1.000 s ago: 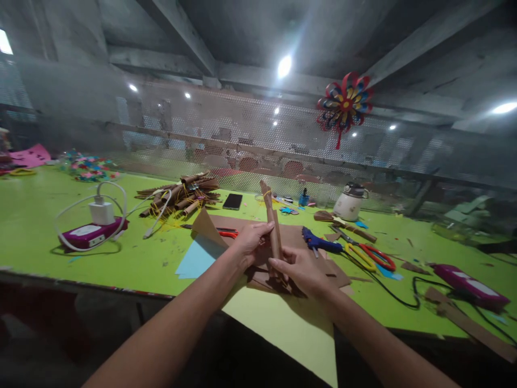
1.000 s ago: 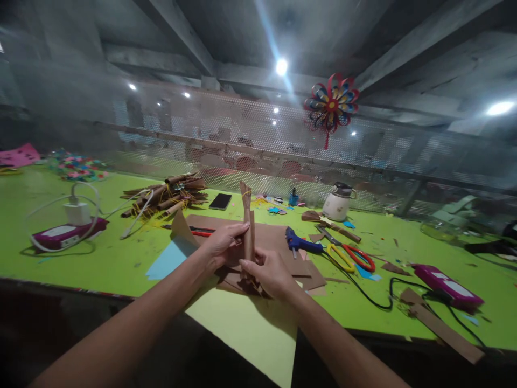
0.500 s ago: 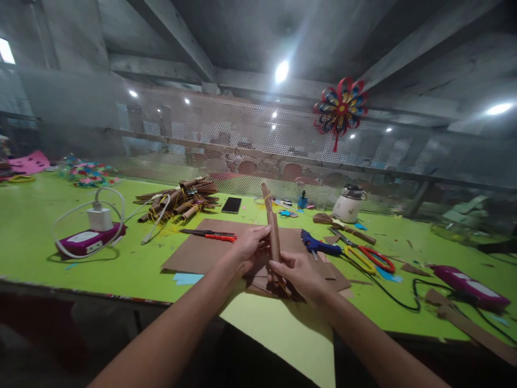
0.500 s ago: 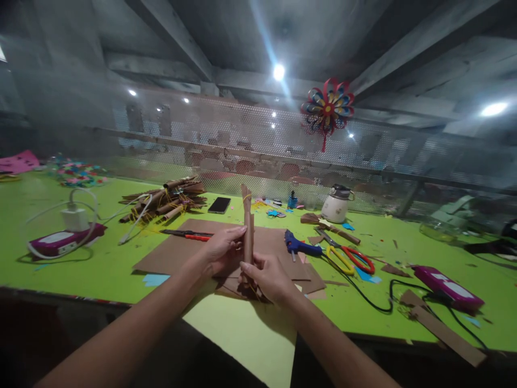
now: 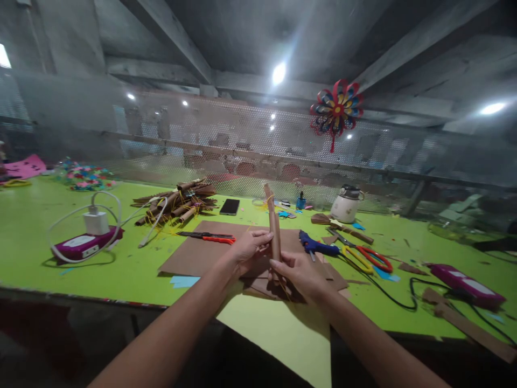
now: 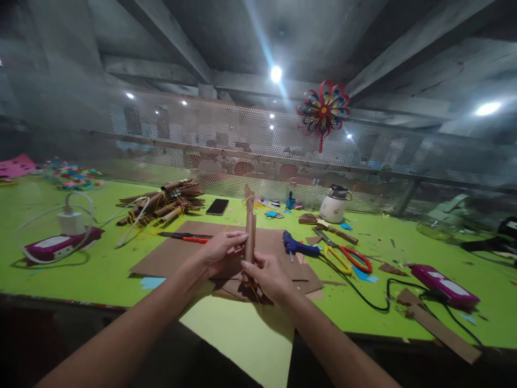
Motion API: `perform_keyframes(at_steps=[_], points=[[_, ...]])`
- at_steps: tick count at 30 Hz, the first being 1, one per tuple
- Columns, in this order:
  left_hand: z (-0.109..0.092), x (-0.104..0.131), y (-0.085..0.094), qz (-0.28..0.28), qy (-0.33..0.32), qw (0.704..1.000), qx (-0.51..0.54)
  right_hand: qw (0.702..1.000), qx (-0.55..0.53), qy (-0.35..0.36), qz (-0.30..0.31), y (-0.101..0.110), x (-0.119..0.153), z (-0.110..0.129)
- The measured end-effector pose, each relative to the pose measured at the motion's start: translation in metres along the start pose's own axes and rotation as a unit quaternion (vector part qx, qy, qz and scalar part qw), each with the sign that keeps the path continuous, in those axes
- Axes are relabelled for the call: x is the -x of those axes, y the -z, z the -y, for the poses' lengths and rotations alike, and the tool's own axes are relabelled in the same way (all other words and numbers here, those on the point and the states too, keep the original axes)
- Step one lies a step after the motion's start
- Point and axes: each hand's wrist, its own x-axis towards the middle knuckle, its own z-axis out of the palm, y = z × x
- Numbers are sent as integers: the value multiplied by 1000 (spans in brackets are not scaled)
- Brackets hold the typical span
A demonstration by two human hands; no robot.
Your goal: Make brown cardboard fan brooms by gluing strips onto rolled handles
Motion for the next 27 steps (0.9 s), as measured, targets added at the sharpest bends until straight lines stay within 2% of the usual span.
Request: perform_keyframes(at_steps=[8,13,18,23,25,27], points=[[1,-3,2,1,-2,1000,0,1000,16,10,9,1,1,-1],[3,-4,4,21,-16,1000,-15,998,61,-1,2,3,3,1],[-5,1,-1,-4,-1,1000,-12,997,70,-7,32,4,9,6],[-11,4,-3,-30,-17,999,-26,988,137,-30,59,3,23,15],[-11,3,-2,-33,-15,999,-26,978,196,-45,62,10,30,20],[-10,1,-1,-32,-8,999,-24,963,265,-22,33,28,33,27]])
